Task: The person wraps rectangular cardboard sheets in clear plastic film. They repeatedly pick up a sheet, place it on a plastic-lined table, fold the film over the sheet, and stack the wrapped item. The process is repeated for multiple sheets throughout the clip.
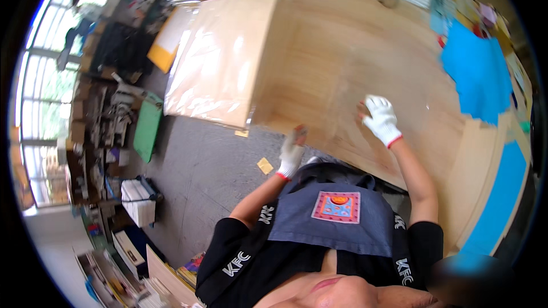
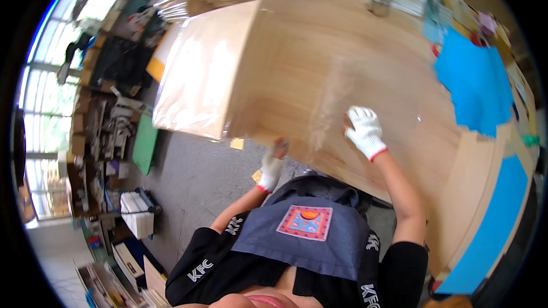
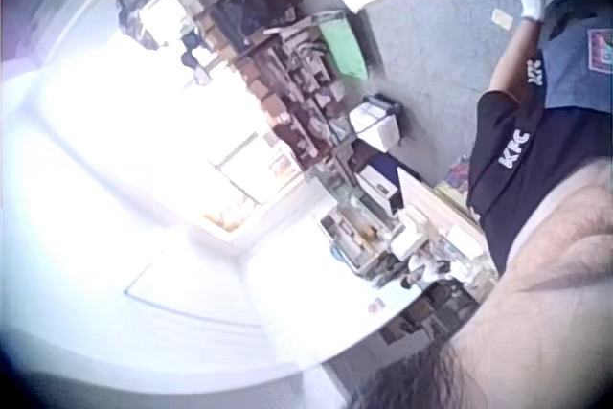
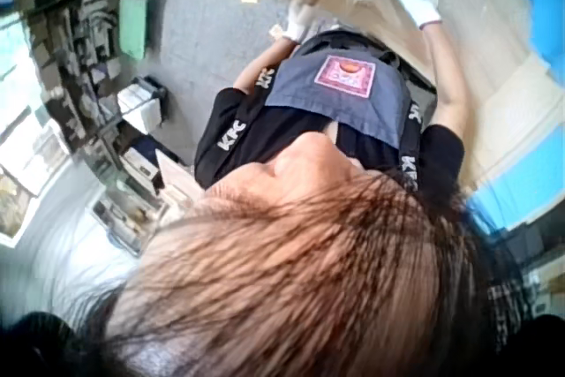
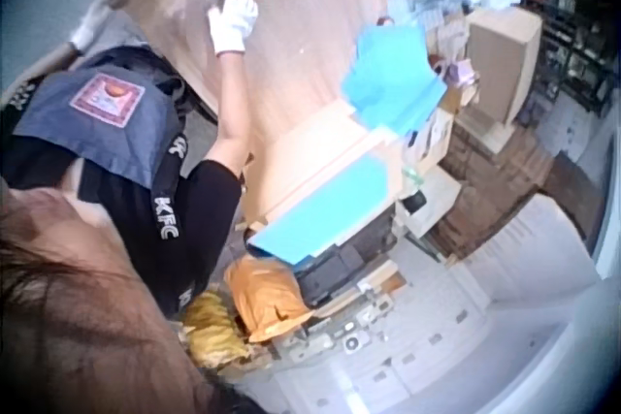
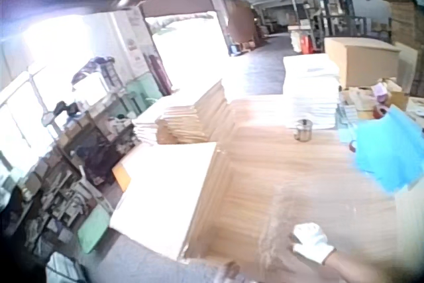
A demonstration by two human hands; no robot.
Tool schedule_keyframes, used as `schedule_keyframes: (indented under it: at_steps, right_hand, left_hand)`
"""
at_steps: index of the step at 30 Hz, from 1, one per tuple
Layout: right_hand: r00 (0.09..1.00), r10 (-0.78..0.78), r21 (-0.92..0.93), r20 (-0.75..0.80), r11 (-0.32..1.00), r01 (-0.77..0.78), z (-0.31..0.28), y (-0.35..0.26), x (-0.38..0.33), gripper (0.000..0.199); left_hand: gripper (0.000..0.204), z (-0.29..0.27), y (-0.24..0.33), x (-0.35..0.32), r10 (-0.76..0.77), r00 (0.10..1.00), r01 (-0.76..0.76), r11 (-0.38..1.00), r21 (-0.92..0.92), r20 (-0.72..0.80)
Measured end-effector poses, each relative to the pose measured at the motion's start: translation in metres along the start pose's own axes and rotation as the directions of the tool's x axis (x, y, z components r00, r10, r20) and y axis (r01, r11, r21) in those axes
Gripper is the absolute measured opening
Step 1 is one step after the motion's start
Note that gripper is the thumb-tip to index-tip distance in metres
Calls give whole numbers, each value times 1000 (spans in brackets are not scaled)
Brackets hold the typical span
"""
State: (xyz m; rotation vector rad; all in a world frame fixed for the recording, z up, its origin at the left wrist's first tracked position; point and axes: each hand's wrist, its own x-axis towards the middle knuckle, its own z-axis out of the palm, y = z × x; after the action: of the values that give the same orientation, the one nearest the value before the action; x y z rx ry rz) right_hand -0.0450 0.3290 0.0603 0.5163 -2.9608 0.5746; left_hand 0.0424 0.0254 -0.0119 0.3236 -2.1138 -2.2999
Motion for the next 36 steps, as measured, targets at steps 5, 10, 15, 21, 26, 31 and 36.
schedule_keyframes:
  at_steps: [5,10,15,21,26,31,36]
  right_hand:
    - [991,36,495,-132,868,34,-3,-92,40,65]
    - [884,-66,575,-463,737,356,27,-230,104,84]
    - [961,41,674,-275,721,162,41,-270,118,82]
    - [985,-116,524,-131,835,168,9,-171,83,63]
    - [983,164,-56,79,986,-160,12,-7,11,41]
    - [945,326,26,-4,945,-326,33,51,-9,19]
    - [824,566,412,33,743,-527,21,68,5,22]
  left_hand:
    - [77,-106,126,29,-168,739,-300,785,-542,-652]
    - [54,-116,218,91,-25,850,-333,750,-572,-526]
    - [44,-131,192,124,-157,865,-120,858,-499,-477]
    - [43,-94,206,85,101,702,-305,937,-169,-705]
    - [56,-42,125,-13,856,516,-792,456,406,44]
    - [62,59,65,15,117,524,-816,353,458,843]
    - [62,67,43,24,249,429,-897,225,379,868]
